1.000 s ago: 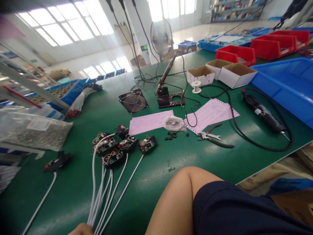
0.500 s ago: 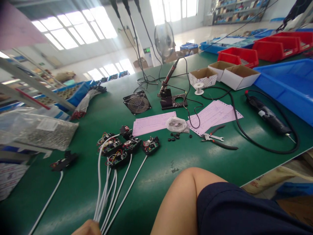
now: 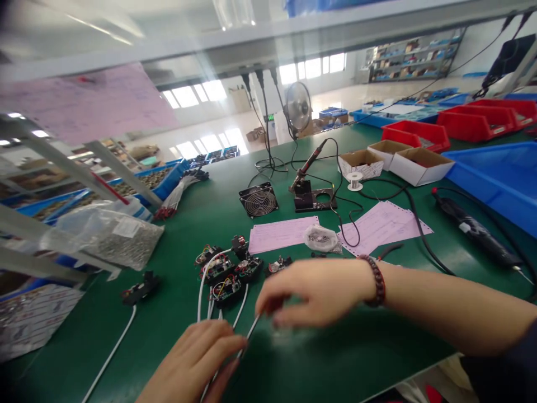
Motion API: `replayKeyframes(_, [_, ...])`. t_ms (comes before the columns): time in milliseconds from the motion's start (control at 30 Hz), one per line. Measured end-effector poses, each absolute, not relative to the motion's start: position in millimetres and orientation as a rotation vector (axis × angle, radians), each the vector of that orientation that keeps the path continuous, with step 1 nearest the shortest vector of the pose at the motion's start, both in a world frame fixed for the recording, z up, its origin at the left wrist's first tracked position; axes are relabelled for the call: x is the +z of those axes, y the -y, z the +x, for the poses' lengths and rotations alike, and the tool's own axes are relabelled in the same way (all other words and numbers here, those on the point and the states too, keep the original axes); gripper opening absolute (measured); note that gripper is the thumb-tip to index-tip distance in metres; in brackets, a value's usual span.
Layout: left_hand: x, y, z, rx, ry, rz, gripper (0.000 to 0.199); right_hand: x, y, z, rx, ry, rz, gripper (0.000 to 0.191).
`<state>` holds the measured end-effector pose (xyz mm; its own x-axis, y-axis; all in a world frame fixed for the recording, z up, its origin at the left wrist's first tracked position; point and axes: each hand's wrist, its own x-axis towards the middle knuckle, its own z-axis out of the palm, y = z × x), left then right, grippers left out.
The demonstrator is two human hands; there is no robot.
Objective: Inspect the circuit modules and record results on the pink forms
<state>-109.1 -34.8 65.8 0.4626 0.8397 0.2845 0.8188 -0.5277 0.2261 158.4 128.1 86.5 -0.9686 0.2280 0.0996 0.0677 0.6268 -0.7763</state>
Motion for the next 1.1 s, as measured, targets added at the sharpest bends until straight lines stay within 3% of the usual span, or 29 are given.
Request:
replayKeyframes(133, [115, -45, -98, 0.100, -1.880, 2.376, 0.026, 60, -202, 160, 0.643, 2.568, -0.941, 0.035])
replayKeyframes(267, [127, -154, -106, -0.060, -2.059, 1.977, 0.028, 32, -222, 165, 0.562, 2.546, -1.035, 0.035])
replayKeyframes(433, [94, -239, -121, -0.157, -2.162, 1.766, 0.028, 20, -214, 156, 0.501, 2.553, -1.024, 0.035])
replayKeyframes(667, [64, -253, -133, -0.035, -2.081, 1.679, 0.024, 12, -211, 132, 0.400, 2.629, -0.983, 0.039])
replayKeyframes(1100, [81, -246, -105, 0.323, -1.809, 1.588, 0.021, 20, -212, 70, 0.259, 2.566, -1.143, 0.062])
